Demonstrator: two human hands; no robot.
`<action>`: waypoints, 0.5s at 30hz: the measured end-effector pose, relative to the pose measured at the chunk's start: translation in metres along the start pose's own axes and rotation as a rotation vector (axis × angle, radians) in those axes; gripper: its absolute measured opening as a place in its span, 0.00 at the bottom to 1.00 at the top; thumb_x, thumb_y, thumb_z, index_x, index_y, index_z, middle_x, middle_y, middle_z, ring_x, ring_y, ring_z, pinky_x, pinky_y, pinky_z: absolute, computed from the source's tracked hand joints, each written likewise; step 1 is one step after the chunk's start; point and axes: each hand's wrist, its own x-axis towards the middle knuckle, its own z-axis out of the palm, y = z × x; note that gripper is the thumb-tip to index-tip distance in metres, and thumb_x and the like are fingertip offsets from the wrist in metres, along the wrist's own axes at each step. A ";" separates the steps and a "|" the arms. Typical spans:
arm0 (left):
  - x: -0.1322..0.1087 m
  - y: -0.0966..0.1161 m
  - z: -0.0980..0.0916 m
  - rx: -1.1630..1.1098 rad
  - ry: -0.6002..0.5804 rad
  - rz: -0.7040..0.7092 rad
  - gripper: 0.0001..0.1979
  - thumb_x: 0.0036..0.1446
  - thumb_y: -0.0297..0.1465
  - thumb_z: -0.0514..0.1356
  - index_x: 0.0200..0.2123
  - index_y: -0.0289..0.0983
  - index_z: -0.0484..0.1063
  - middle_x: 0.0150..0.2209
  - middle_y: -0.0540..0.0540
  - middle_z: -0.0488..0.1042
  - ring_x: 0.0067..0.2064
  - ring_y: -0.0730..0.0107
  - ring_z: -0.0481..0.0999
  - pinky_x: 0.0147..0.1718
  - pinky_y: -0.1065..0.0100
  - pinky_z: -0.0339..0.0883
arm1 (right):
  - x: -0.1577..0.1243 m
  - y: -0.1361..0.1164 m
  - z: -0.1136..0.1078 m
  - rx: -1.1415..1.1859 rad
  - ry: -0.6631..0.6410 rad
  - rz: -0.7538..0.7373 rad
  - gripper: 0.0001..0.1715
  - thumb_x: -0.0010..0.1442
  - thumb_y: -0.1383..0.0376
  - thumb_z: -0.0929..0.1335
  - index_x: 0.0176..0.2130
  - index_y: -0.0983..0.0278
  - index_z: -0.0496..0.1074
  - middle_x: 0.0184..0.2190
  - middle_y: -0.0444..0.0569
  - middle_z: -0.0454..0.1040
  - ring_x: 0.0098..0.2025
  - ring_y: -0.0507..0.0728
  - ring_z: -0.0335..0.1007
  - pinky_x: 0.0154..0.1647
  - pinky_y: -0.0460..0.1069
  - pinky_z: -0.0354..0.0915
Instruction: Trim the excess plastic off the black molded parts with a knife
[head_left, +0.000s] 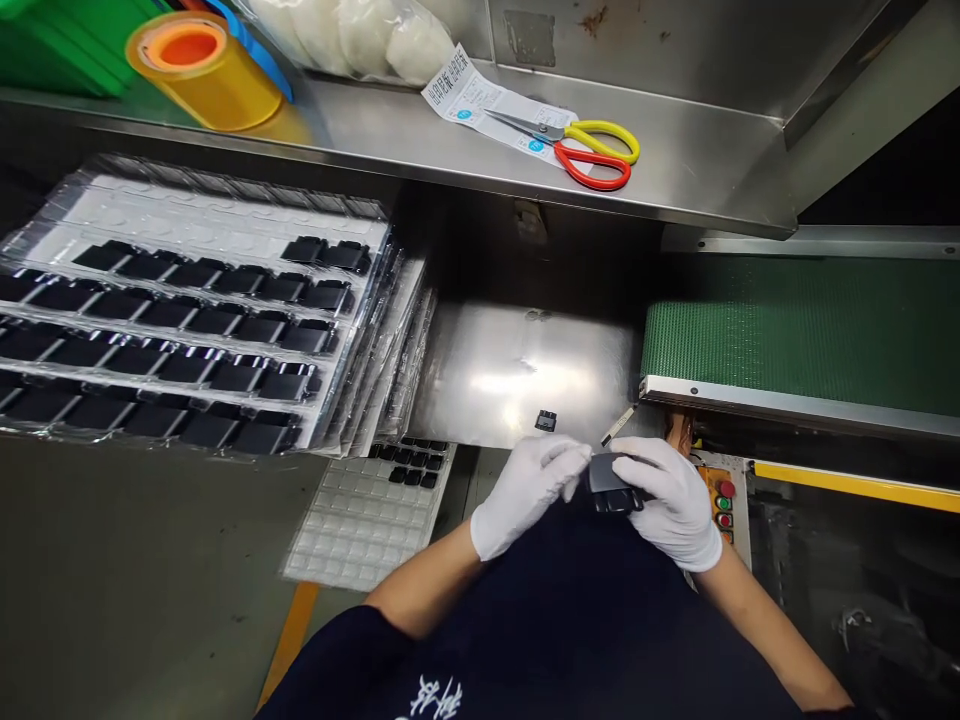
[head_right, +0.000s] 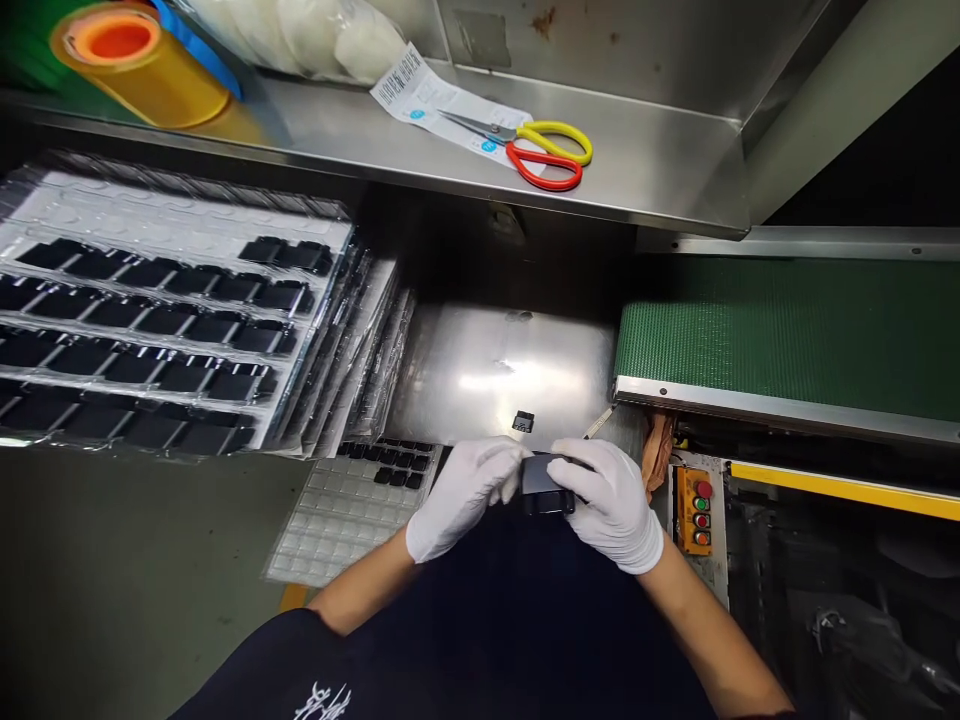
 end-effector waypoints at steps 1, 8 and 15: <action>0.002 -0.001 0.001 -0.066 -0.037 -0.065 0.21 0.62 0.43 0.63 0.22 0.37 0.70 0.19 0.54 0.64 0.22 0.75 0.60 0.25 0.69 0.55 | 0.001 0.002 0.000 -0.090 -0.004 -0.040 0.22 0.60 0.73 0.69 0.50 0.52 0.75 0.47 0.50 0.82 0.45 0.59 0.80 0.45 0.56 0.75; 0.007 -0.008 0.000 -0.227 -0.054 -0.172 0.23 0.56 0.44 0.69 0.20 0.37 0.64 0.18 0.56 0.57 0.22 0.78 0.54 0.23 0.69 0.44 | -0.002 0.000 0.003 0.017 0.025 0.134 0.25 0.62 0.74 0.68 0.56 0.55 0.76 0.42 0.48 0.83 0.42 0.58 0.81 0.44 0.53 0.77; 0.008 -0.011 0.001 -0.248 -0.051 -0.179 0.24 0.56 0.44 0.69 0.19 0.37 0.64 0.17 0.57 0.57 0.21 0.79 0.54 0.23 0.69 0.43 | 0.001 -0.008 -0.001 0.348 -0.097 0.515 0.14 0.67 0.64 0.69 0.49 0.58 0.81 0.46 0.48 0.85 0.46 0.59 0.83 0.48 0.51 0.79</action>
